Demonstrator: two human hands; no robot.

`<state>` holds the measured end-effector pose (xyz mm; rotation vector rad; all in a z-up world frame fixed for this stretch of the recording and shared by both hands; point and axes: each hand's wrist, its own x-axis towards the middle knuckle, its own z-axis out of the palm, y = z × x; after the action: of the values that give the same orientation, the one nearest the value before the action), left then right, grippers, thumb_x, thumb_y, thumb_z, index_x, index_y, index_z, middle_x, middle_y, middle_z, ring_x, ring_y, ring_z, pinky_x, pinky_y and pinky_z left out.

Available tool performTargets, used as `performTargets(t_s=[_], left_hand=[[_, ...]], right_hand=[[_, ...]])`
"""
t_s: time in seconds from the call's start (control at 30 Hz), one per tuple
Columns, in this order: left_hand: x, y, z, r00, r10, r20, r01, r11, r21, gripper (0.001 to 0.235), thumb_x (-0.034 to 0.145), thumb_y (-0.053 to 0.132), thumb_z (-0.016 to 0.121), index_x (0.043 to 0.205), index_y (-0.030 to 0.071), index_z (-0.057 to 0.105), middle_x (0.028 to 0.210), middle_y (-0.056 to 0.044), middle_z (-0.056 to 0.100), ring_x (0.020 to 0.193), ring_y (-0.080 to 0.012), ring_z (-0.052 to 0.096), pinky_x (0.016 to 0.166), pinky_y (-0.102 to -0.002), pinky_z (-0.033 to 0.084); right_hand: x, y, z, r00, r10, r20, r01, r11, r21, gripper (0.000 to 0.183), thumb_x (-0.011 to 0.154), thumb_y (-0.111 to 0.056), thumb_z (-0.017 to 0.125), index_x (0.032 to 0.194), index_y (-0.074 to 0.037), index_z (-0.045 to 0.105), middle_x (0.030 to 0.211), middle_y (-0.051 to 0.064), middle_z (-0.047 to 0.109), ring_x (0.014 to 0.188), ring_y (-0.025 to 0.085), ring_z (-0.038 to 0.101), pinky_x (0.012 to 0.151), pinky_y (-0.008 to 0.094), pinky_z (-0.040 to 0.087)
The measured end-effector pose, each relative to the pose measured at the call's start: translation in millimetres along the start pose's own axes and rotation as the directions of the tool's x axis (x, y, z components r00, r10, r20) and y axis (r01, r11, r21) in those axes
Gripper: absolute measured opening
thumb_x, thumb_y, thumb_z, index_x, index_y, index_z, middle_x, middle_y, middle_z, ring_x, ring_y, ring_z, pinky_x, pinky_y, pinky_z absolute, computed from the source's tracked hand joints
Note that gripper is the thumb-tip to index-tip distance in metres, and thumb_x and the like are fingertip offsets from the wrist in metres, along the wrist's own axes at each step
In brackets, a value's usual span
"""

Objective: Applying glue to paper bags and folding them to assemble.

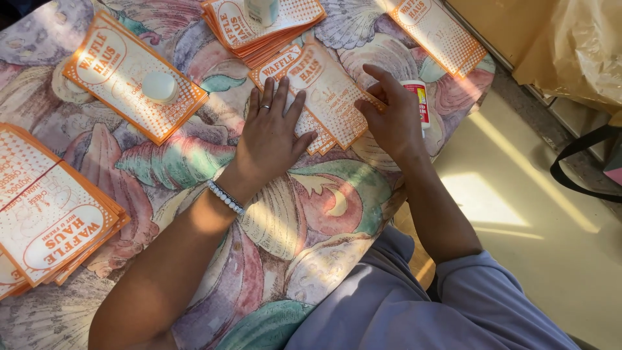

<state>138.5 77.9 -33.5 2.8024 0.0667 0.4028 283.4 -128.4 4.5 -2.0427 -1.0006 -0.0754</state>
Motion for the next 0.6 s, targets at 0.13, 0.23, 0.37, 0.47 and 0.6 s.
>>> performTargets(t_s=[0.13, 0.23, 0.37, 0.47, 0.6], left_hand=[[2, -3, 5, 0.998, -0.003, -0.058, 0.003, 1.0, -0.008, 0.085, 0.098, 0.057, 0.061, 0.159, 0.002, 0.037, 0.153, -0.038, 0.039, 0.15, -0.0556, 0.026, 0.121, -0.066, 0.019], [4, 11, -24, 0.984, 0.057, -0.17, -0.047, 0.997, 0.059, 0.103, 0.094, 0.041, 0.085, 0.166, 0.002, 0.023, 0.166, -0.036, 0.011, 0.154, -0.0553, 0.012, 0.123, -0.069, 0.019], [17, 9, -21, 0.896, 0.29, -0.335, -0.215, 0.946, 0.244, 0.072, 0.108, 0.041, 0.068, 0.165, 0.015, 0.033, 0.165, -0.029, 0.025, 0.154, -0.0471, 0.022, 0.121, -0.066, 0.019], [21, 9, -16, 0.772, 0.378, -0.512, -0.303, 0.926, 0.227, 0.041, 0.106, 0.034, 0.066, 0.14, 0.01, 0.066, 0.141, -0.024, 0.059, 0.134, -0.0446, 0.055, 0.114, -0.067, 0.03], [19, -6, -6, 0.74, 0.389, -0.549, -0.318, 0.921, 0.223, 0.011, 0.103, 0.012, 0.07, 0.106, 0.011, 0.08, 0.117, -0.012, 0.073, 0.104, -0.0302, 0.073, 0.117, -0.068, 0.029]], right_hand=[[-8, 1, -1, 0.991, -0.012, -0.134, 0.027, 0.993, 0.116, 0.039, 0.095, 0.0, 0.084, 0.131, -0.005, 0.071, 0.09, 0.019, 0.075, 0.085, 0.034, 0.075, 0.079, 0.041, 0.058], [-11, -3, 2, 0.94, -0.252, -0.229, 0.244, 0.968, -0.06, 0.018, 0.096, 0.0, 0.083, 0.114, -0.002, 0.08, 0.078, 0.019, 0.074, 0.064, 0.035, 0.07, 0.057, 0.042, 0.053], [-22, 11, 18, 0.869, -0.421, -0.26, 0.36, 0.898, -0.251, 0.01, 0.094, -0.007, 0.084, 0.103, -0.011, 0.083, 0.081, 0.01, 0.075, 0.075, 0.036, 0.075, 0.057, 0.043, 0.056], [-27, 5, 16, 0.836, -0.498, -0.23, 0.43, 0.856, -0.288, 0.012, 0.095, -0.005, 0.08, 0.102, -0.014, 0.083, 0.086, 0.007, 0.076, 0.073, 0.032, 0.073, 0.062, 0.041, 0.059], [-29, -28, 3, 0.864, -0.478, -0.161, 0.459, 0.877, -0.143, 0.018, 0.095, 0.003, 0.076, 0.111, -0.006, 0.08, 0.089, 0.016, 0.076, 0.075, 0.038, 0.073, 0.064, 0.047, 0.06]])
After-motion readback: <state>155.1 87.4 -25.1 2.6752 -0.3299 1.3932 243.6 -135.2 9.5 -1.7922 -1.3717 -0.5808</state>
